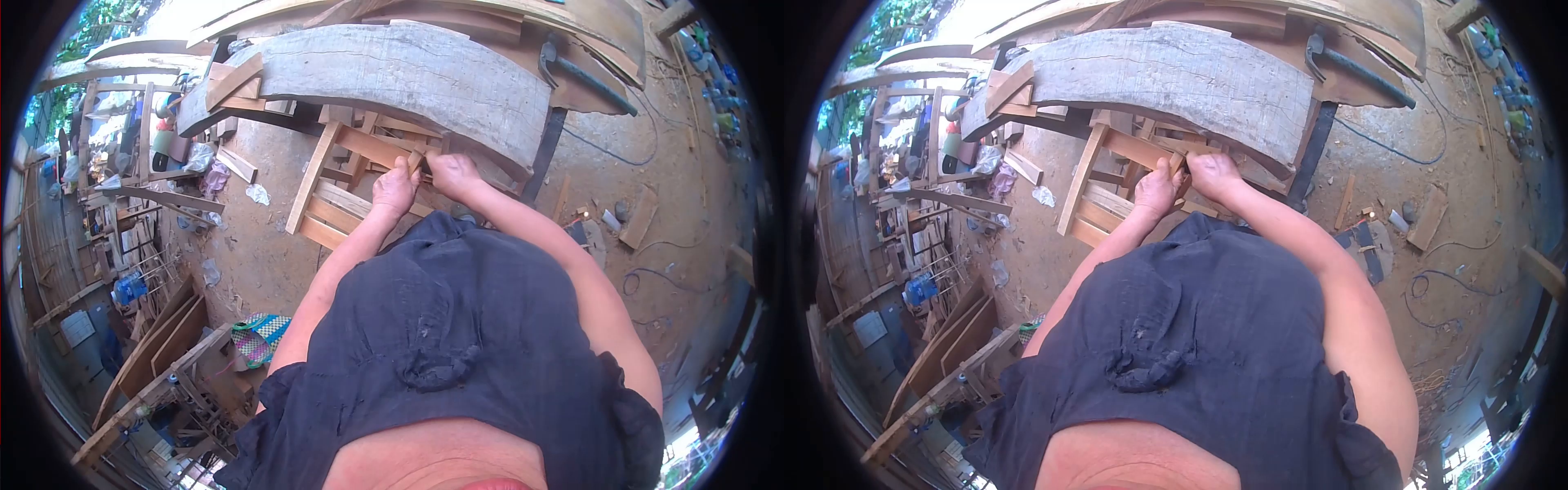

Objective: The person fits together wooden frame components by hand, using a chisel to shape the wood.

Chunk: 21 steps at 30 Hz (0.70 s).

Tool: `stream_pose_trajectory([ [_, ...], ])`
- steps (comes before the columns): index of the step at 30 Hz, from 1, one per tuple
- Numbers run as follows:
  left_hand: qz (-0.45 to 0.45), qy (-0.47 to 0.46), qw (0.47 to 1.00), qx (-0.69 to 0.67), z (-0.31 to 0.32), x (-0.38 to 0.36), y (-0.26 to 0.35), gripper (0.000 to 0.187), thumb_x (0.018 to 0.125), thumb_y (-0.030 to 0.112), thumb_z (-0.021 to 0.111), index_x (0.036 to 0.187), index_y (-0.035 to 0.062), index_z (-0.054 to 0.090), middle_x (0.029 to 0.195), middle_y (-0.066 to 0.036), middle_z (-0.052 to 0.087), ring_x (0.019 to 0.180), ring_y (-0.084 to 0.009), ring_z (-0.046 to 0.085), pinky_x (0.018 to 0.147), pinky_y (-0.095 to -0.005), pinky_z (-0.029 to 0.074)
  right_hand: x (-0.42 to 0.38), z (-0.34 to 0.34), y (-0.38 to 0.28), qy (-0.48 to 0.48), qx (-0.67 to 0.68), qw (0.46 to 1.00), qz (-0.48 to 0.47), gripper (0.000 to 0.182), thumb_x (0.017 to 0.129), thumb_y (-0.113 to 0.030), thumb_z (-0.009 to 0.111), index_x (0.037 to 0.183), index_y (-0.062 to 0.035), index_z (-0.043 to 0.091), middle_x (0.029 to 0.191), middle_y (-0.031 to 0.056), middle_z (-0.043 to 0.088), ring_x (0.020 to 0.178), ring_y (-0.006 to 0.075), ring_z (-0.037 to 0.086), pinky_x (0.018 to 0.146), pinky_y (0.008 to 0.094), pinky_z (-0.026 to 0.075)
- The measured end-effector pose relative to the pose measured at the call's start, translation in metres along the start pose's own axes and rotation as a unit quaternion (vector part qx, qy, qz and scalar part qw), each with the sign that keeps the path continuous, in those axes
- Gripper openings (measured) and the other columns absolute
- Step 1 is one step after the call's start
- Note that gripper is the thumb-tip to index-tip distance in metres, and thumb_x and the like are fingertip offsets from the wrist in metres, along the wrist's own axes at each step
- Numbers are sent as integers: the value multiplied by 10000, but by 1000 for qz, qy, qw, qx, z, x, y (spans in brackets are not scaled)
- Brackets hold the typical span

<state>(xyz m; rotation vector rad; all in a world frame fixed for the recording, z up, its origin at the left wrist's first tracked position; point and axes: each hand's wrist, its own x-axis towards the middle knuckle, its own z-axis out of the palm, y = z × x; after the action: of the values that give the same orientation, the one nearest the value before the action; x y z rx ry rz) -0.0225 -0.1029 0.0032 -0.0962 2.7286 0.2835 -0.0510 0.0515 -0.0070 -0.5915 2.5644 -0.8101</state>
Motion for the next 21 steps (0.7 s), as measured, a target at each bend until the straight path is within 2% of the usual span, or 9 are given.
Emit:
stream_pose_trajectory([
  [2,-17,5,1000,-5,-3,3,1,356,876,375,506,957,42,411,735,-223,621,737,-393,625,674,-479,487,11,5,-2,30,19,999,1,142,739,-73,482,839,9,540,750,241,619,742,375,632,665,459,499],
  [5,-13,5,1000,1,0,3,0,362,878,379,502,964,43,401,733,-225,620,736,-394,625,673,-478,486,-19,-1,15,28,21,999,-22,126,723,-63,482,833,-11,510,697,230,606,689,397,614,622,499,472],
  [8,-25,-6,1000,8,-3,4,2,365,877,380,504,963,42,396,727,-226,619,727,-393,624,668,-478,486,-58,-19,24,-20,4,1000,19,131,722,-62,483,840,-15,512,708,227,609,706,397,614,633,500,470],
  [10,-16,-7,1000,7,-1,4,0,365,878,381,501,960,41,396,724,-224,619,724,-392,624,665,-478,485,-70,-30,22,-38,-16,999,16,142,736,-59,471,848,6,530,757,221,632,729,361,636,670,460,500],
  [13,-1,-6,1000,14,-4,4,3,369,881,386,494,954,37,397,716,-222,617,717,-391,623,662,-481,484,-25,-9,14,-1,15,1000,-5,127,724,-63,483,840,-20,513,708,229,606,709,398,613,627,493,472],
  [16,0,3,1000,12,-6,5,2,370,881,391,492,954,41,397,715,-222,617,714,-394,622,660,-489,483,7,6,1,36,21,999,-2,124,726,-63,483,838,-21,512,710,231,607,707,394,615,624,483,475],
  [19,-10,2,1000,20,-2,3,2,366,881,392,493,953,46,400,713,-224,616,708,-400,619,655,-497,482,-8,2,12,30,28,999,-26,134,726,-70,491,846,-18,518,720,227,611,713,381,621,628,473,481],
  [21,-17,5,1000,19,-1,4,1,360,880,393,494,947,50,407,715,-223,617,706,-405,618,650,-502,482,-40,-11,19,0,22,1000,-3,137,726,-75,494,847,-17,522,726,225,614,718,376,622,632,470,483],
])
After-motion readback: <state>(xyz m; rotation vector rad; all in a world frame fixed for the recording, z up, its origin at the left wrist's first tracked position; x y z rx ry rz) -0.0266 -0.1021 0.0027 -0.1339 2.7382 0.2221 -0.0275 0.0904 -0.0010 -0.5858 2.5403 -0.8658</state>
